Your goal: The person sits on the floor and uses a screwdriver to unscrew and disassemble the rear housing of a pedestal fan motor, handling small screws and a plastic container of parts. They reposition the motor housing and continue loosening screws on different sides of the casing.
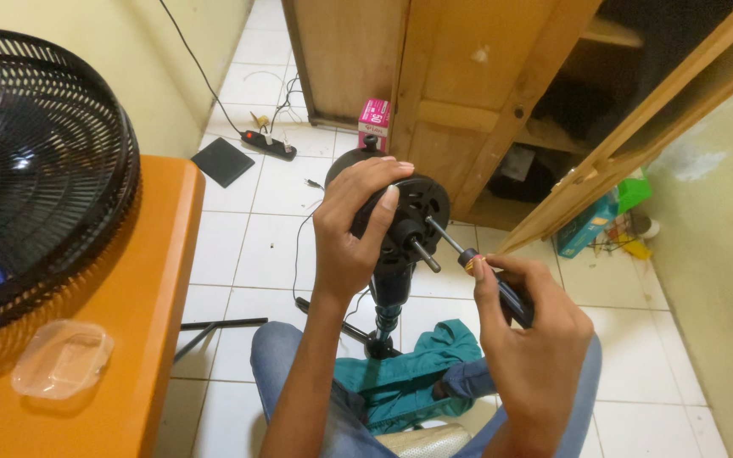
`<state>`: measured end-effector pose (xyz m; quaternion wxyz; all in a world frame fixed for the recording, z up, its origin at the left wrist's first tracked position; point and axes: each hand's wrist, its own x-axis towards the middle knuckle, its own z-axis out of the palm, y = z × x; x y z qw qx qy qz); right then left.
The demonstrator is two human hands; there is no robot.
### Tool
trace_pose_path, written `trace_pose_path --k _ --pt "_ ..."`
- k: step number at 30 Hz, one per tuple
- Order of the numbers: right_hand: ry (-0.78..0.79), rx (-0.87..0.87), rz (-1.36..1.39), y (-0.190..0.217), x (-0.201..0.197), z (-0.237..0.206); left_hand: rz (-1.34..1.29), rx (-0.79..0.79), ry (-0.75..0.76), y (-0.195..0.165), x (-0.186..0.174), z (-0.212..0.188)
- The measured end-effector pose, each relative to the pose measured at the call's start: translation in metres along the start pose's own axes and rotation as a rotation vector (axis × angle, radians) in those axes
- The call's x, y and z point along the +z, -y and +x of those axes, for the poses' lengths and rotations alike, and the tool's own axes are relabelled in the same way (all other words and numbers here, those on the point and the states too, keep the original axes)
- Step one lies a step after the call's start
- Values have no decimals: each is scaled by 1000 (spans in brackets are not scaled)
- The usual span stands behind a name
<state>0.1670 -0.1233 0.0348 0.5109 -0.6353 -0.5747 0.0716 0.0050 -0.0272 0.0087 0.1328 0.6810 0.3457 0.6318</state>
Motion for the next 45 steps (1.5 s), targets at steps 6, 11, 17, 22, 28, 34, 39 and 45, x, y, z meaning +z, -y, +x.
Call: trace_pose_path --k 6,11,17,22,28,34,39,45 --pt "17 -106 65 4 -3 0 4 -1 -1 0 0 0" --pt "2 68 -40 4 0 1 1 3 3 0 -1 0" --pt "3 35 -6 1 1 0 2 6 6 -1 -1 0" --pt "-2 -97 44 3 -3 -2 1 -5 -1 -2 -1 -1" --pt "-1 -46 14 5 0 -2 6 0 6 -3 -1 -1" --pt "18 94 -49 3 0 -1 -3 3 40 -2 -4 -1" --pt "15 -91 16 4 -3 -4 27 60 75 0 -5 0" --pt "44 -85 32 4 -4 0 106 109 124 -3 -8 1"
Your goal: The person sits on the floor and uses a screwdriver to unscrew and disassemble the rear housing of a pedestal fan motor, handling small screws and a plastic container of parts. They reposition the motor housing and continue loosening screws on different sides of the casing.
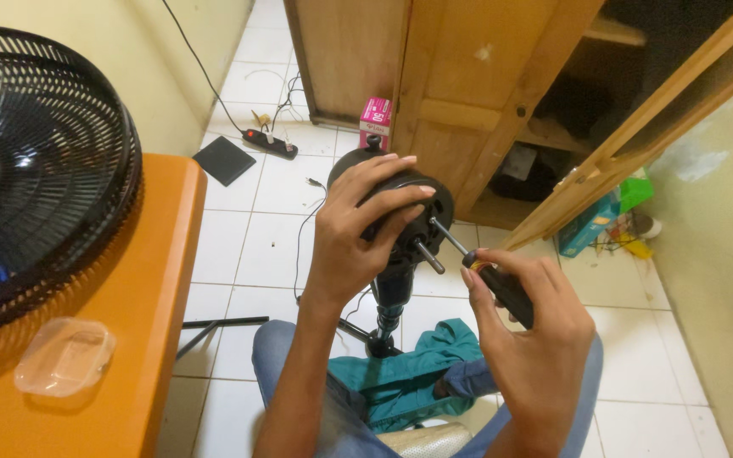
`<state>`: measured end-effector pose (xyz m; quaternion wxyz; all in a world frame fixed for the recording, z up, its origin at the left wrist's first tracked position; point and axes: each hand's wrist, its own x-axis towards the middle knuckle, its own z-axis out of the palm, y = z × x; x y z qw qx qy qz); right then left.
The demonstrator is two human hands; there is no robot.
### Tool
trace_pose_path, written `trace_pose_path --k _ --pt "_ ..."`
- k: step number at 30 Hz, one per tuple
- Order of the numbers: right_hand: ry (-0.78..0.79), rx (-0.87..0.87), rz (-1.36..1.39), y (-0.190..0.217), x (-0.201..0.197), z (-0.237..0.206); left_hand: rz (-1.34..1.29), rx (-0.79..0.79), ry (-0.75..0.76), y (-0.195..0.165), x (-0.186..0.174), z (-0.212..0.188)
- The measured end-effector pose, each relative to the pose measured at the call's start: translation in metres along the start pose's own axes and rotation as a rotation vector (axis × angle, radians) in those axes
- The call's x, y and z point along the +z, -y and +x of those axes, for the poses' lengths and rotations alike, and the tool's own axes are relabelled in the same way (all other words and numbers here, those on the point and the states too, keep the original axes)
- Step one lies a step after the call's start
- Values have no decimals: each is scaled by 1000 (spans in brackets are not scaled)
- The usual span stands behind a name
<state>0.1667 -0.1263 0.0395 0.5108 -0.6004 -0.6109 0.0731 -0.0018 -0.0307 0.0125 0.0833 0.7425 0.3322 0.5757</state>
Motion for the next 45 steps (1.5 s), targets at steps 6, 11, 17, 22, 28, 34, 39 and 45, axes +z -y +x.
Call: trace_pose_path --k 6,11,17,22,28,34,39,45 --pt "-3 185 -106 0 2 -1 97 29 68 -4 -5 1" --pt "-21 107 -54 -1 1 -3 152 33 76 -9 -3 0" --pt "-9 -31 -7 -1 -6 -3 160 11 48 -8 0 -2" --pt "-20 114 -90 -1 -3 -1 155 9 29 -6 3 -3" --pt "-21 118 -20 -3 -2 -1 129 3 10 -6 5 -6" --pt "-9 -66 80 -1 -6 -2 116 -10 -6 -3 6 -6" --pt "-19 32 -1 1 -3 1 119 -6 -2 -2 6 -6" --pt "5 202 -41 3 -3 1 126 6 6 -4 5 -6"
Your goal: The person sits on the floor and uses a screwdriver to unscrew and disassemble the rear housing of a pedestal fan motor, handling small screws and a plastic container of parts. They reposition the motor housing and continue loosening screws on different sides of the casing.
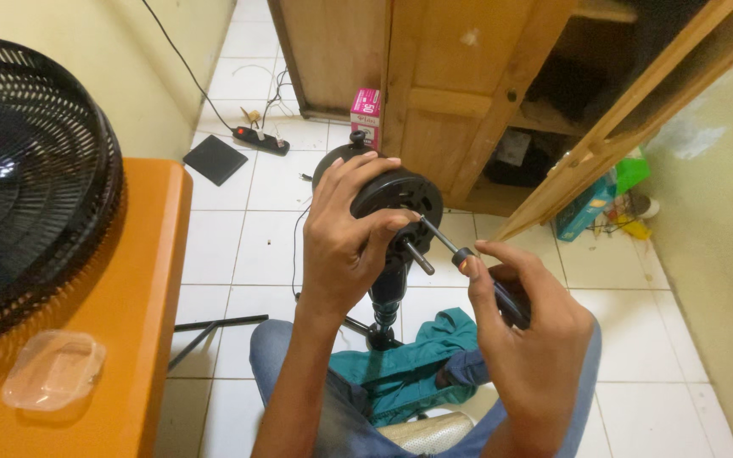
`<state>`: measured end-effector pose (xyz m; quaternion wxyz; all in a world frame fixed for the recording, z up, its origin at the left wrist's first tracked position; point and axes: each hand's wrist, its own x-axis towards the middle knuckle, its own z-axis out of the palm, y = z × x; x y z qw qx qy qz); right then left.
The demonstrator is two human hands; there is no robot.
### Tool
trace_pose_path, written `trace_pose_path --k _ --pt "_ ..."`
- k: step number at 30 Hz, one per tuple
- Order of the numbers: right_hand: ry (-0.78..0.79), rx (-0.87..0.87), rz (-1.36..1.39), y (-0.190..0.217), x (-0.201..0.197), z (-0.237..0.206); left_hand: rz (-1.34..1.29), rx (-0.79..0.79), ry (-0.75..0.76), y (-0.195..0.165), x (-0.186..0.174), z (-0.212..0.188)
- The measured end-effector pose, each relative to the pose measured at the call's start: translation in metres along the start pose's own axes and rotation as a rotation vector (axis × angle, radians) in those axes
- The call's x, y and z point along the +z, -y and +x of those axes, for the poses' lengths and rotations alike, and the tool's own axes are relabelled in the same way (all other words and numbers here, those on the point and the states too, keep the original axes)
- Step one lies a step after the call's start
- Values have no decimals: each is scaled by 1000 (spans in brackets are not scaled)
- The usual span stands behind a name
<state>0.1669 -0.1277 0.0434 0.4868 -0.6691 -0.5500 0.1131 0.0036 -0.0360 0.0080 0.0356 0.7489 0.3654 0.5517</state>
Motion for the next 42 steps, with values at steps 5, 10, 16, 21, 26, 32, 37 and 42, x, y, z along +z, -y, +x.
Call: trace_pose_path --k 5,10,16,21,26,32,37,42 --pt "-17 -175 30 1 -2 -1 8 8 -3 -1 0 1" --pt "-25 -194 5 0 -2 0 16 5 -11 -1 1 1" --pt "-8 53 -145 -4 3 1 29 7 -9 -3 2 0" --pt "-51 -145 -25 -5 4 -2 33 5 -14 -5 2 1" --pt "-22 -256 24 -3 -1 -4 26 13 -15 -6 2 2" --pt "-14 -65 -55 -4 2 -2 19 13 -20 -7 1 2" --pt "-48 -127 -20 -5 3 -3 17 12 -24 -7 2 2" --pt "-37 -204 13 -2 0 -5 15 14 -18 -6 2 2"
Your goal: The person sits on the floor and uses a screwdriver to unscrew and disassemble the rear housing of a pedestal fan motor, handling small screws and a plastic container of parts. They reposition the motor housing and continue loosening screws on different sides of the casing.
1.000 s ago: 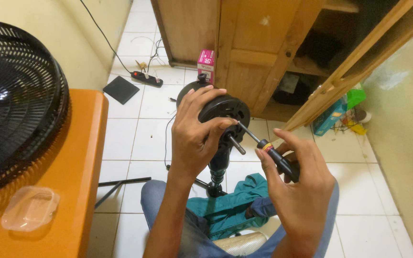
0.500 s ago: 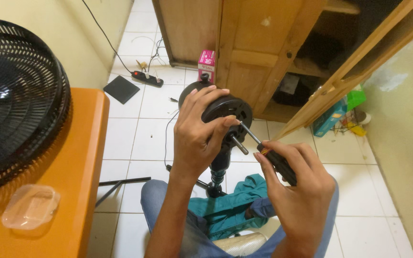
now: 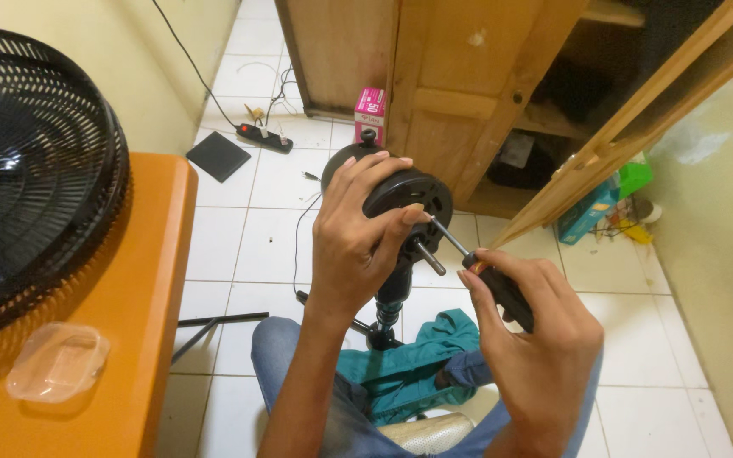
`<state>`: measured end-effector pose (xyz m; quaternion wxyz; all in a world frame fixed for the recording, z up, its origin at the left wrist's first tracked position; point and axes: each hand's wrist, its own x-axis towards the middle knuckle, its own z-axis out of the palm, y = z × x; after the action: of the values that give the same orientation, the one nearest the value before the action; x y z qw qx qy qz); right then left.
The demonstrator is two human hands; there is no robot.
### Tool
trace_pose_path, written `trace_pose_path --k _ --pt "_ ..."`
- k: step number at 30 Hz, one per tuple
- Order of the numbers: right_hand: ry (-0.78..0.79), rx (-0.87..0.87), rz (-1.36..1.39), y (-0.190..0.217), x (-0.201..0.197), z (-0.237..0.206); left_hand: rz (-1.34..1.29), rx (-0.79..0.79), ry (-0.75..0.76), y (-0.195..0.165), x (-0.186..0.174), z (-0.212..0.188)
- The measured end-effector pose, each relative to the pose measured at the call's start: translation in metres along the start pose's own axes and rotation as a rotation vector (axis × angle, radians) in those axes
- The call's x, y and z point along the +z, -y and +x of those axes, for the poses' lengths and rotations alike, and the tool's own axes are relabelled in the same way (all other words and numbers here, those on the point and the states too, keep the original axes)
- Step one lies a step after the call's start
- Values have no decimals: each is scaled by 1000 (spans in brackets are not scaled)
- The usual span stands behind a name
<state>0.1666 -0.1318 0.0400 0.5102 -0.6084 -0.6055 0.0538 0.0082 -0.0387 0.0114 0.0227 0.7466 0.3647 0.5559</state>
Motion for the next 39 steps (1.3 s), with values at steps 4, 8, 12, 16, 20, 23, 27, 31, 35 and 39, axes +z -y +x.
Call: trace_pose_path --k 4,8,12,16,20,23,27,31,35,39 --pt "5 -6 2 1 -1 1 1 1 0 0 0 0" --pt "21 78 -24 -1 0 4 4 -3 -2 -1 1 0" --pt "18 163 -42 -3 1 3 1 -12 -2 -2 0 0" --pt "4 57 20 -4 0 2 6 -13 -3 -2 1 0" --pt "9 -45 19 -1 -3 1 2 -9 -2 -2 0 -1" --pt "35 -1 -20 -1 -3 2 0 -3 -6 -2 0 0" --pt "58 176 -94 -4 -1 4 -2 -7 -4 -3 0 -1" --pt "11 91 -47 -4 0 2 2 -13 0 -4 0 0" --pt "32 -34 -18 -3 -3 2 9 -12 0 -3 0 0" --pt "26 -26 -14 -3 -3 3 9 -17 -1 -3 0 -1"
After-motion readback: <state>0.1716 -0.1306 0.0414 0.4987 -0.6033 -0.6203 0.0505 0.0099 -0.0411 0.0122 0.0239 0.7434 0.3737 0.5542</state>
